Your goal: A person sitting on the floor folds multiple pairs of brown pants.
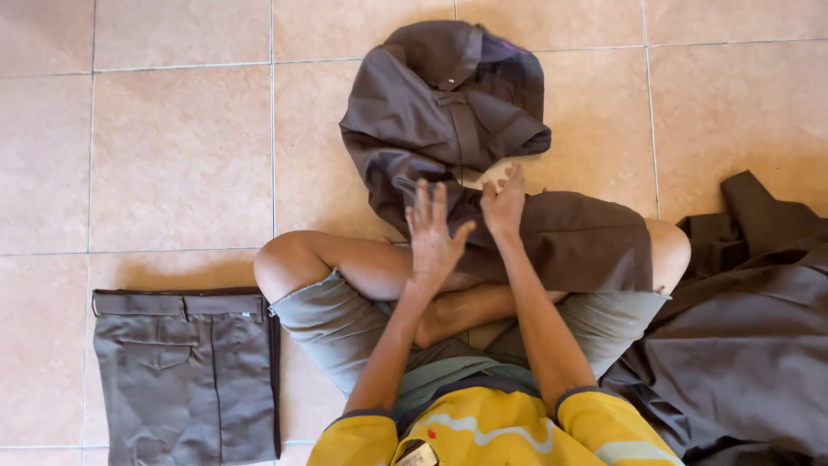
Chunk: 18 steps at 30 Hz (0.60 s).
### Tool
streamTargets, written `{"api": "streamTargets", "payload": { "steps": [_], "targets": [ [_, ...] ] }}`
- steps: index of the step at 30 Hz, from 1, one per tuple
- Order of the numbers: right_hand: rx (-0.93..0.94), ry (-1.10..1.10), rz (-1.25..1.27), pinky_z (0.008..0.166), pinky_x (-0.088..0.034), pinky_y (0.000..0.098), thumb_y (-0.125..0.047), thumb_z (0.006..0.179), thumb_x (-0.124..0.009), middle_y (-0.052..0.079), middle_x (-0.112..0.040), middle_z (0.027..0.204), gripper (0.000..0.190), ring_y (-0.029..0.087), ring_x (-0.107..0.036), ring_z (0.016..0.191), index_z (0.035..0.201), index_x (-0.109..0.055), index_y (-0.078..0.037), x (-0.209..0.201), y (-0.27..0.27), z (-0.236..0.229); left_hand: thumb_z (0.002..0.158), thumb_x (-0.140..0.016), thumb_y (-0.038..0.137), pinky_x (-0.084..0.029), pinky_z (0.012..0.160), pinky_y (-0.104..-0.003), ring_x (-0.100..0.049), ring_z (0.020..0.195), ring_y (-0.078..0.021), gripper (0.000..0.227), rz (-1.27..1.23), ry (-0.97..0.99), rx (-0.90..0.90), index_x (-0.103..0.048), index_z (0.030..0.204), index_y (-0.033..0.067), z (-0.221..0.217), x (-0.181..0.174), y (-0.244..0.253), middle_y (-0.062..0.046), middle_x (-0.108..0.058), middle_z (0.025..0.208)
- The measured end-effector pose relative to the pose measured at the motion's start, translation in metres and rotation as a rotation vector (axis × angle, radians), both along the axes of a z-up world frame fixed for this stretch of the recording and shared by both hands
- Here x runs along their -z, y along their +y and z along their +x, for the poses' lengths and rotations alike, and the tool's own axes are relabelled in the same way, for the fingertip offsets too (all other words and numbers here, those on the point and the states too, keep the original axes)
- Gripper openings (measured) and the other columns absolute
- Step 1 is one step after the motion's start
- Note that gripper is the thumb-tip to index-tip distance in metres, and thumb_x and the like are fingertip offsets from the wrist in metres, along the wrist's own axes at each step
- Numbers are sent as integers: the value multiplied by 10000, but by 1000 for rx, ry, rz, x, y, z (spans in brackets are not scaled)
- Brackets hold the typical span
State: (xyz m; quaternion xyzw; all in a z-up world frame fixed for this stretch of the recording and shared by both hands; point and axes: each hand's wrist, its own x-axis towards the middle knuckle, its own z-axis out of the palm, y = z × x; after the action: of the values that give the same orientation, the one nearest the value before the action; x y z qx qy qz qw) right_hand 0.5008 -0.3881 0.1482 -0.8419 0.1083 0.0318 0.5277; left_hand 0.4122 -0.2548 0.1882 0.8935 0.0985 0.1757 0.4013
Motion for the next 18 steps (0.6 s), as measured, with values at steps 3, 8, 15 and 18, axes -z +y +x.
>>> {"api": "streamTargets", "payload": {
  "steps": [3,8,15,18],
  "targets": [
    [-14,-175,-365,1052,-521,598,-4,930,-626,354,-370,1468,735,519,-523,1319,1573,-271,23,8,-19,25,765,-876,354,-318,1125,-730,-475,1384,-486,1070,102,263,347,-285,1633,151,-30,53,-30,-300,-313,1611],
    [-366,89,-943,1175,-206,731,-280,927,-748,187,-153,1700,847,417,-147,1558,1642,-315,-141,-5,-22,83,1063,-425,519,-140,1205,-670,-324,1522,-409,508,388,462,518,-499,1517,305,-9,105,-26,-173,-474,1570],
    [-486,130,-1145,1072,-243,759,-413,877,-712,169,-528,1448,908,404,-485,1350,1638,-297,-141,54,-32,81,1024,-510,339,-13,1185,-722,-343,1524,-324,495,691,670,286,-475,1491,498,65,128,100,-63,-484,1590],
    [-447,-83,-1190,971,-342,705,-375,900,-772,198,-591,1152,809,433,-633,1056,1573,-431,-85,62,-8,56,1012,-570,353,-25,1197,-727,-210,1562,-394,341,783,644,-23,-684,1319,447,81,110,165,-122,-394,1649]
  ]
}}
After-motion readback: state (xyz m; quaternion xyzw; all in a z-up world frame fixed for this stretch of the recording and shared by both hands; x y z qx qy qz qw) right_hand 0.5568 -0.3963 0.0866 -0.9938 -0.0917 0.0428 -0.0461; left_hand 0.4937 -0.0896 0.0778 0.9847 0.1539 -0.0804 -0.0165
